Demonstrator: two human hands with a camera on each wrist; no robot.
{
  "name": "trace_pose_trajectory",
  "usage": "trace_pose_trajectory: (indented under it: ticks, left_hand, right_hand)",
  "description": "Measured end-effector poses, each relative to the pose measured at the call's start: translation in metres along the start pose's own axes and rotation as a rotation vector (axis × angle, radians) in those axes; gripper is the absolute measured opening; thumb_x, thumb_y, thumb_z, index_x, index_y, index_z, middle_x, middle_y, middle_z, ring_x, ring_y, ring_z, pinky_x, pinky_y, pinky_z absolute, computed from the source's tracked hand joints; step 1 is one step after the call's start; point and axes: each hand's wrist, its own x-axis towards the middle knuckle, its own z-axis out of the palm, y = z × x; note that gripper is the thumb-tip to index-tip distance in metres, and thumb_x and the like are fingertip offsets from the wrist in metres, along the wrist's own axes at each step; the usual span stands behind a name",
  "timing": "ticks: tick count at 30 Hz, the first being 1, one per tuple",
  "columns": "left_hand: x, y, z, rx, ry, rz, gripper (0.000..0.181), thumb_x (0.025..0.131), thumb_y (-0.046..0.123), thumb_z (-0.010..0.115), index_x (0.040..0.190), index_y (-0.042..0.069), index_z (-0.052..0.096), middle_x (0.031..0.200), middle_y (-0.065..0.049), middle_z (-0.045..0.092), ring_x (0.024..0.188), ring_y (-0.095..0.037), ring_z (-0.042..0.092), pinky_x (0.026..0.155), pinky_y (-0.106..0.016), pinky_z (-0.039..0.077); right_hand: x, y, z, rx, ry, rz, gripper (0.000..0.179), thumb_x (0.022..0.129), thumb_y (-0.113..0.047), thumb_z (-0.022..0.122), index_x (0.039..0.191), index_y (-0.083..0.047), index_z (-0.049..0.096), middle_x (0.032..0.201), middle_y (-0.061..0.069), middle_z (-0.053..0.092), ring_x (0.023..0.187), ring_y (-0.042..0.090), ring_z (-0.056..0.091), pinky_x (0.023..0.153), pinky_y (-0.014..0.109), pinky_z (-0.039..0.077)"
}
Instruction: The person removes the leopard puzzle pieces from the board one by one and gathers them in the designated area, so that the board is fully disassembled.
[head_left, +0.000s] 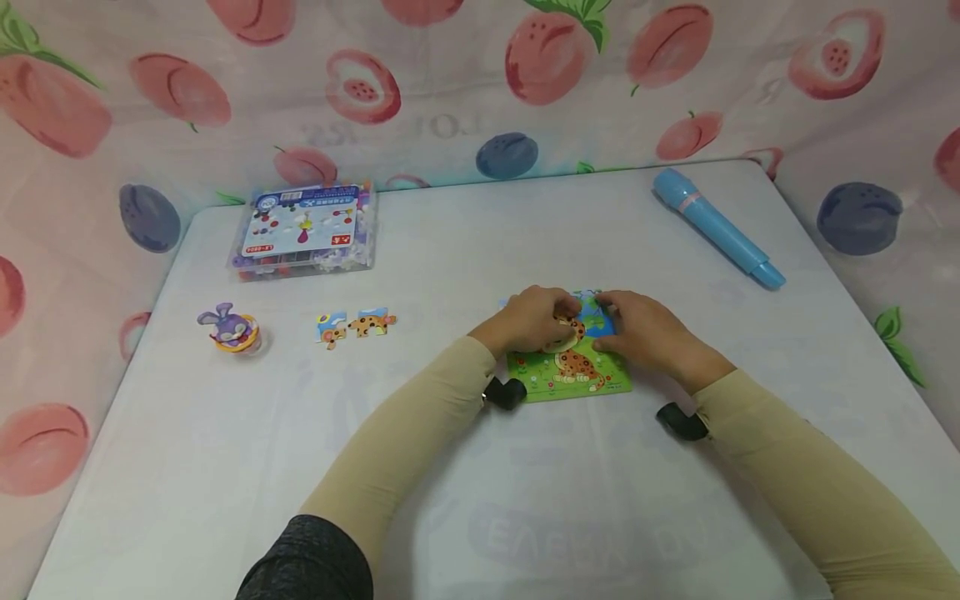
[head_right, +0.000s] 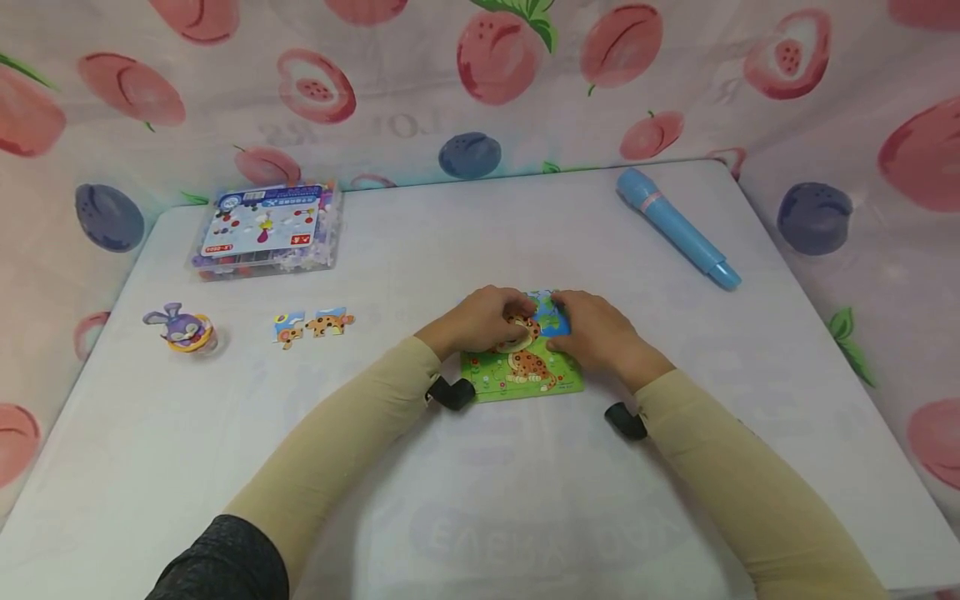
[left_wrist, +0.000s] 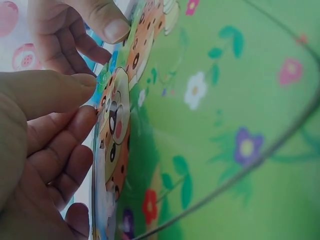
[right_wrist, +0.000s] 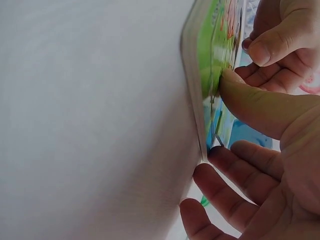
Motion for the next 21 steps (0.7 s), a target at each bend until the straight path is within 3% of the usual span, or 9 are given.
trace_pose_trajectory:
  ticks: [6,12,21]
  left_hand:
    - [-0.0011,-0.0012,-0.0002,-0.023,0.018,-0.008,0.038,0.098,0.021,0.065,0.134,0.013,0.062,0.129,0.001,0.065,0.117,-0.014,0.057,0.106,-0.038,0.037]
    - [0.001,-0.0009,-0.001,0.044,0.087,-0.019,0.047,0.097,0.024,0.067,0.142,0.014,0.055,0.14,-0.002,0.055,0.128,-0.023,0.046,0.105,-0.045,0.036]
    - [0.0034,-0.0001,-0.0008,0.077,0.066,-0.019,0.048,0.098,0.025,0.067,0.143,0.015,0.055,0.142,-0.001,0.056,0.134,-0.026,0.043,0.107,-0.048,0.033]
  right_hand:
    - [-0.0009,0.001,-0.0007,-0.002,-0.002,-0.01,0.072,0.09,-0.02,0.077,0.146,0.007,0.041,0.139,0.031,0.05,0.129,0.045,0.046,0.108,0.058,0.034]
    - [-0.0007,0.0006,-0.0006,-0.01,0.001,-0.013,0.072,0.09,-0.02,0.077,0.146,0.006,0.042,0.14,0.03,0.05,0.13,0.045,0.045,0.108,0.058,0.034]
    - [-0.0005,0.0032,-0.0018,-0.027,0.001,-0.041,0.071,0.09,-0.019,0.077,0.146,0.006,0.043,0.134,0.03,0.054,0.126,0.045,0.049,0.105,0.058,0.036]
